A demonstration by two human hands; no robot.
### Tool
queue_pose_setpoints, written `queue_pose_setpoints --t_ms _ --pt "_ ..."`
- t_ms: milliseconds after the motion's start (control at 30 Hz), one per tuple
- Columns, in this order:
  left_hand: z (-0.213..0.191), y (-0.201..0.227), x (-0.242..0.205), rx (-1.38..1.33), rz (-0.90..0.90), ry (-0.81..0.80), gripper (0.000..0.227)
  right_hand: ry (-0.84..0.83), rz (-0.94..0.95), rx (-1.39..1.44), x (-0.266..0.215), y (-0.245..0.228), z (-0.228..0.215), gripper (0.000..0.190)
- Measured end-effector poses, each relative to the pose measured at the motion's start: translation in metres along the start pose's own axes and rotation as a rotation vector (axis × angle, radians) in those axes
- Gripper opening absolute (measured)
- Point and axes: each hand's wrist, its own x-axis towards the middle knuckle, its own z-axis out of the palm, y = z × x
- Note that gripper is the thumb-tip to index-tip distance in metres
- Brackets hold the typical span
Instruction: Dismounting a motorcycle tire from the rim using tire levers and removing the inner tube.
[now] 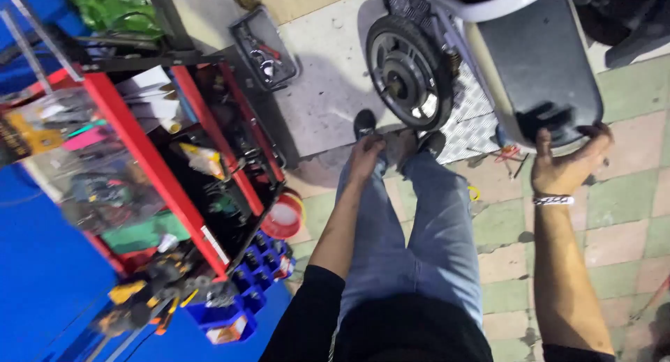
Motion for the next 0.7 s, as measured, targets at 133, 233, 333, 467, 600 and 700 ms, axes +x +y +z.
queue_pose_setpoints --t_ms 133,233,333,467,600,700 --pt "-0.06 -0.006 -0.043 -0.131 0.067 0.053 0.032 -0.145 0.159 0.393 -0.065 -0.06 0.018 0.017" --pt "-0.095 -0.008 -0.085 -0.129 0.216 0.067 0.05 -0.209 0.267 0.541 -0.119 -0.106 0.033 0.015" --pt "-0.115 -0.009 -0.141 -0.197 0.187 0.161 0.039 -0.48 0.358 0.594 -0.16 -0.132 0.031 0.049" --pt "-0.14 -0.015 -0.193 -0.253 0.343 0.262 0.041 -0.803 0.225 0.717 -0.164 -0.204 0.009 0.03" --pt "-0.153 -0.002 -0.227 -0.381 0.427 0.304 0.034 -0.927 0.056 0.533 -0.153 -0.235 0.01 0.03" --pt "-0.18 -0.007 -0.236 -0.425 0.432 0.333 0.032 -0.976 -0.048 0.496 -0.138 -0.284 -0.002 0.025"
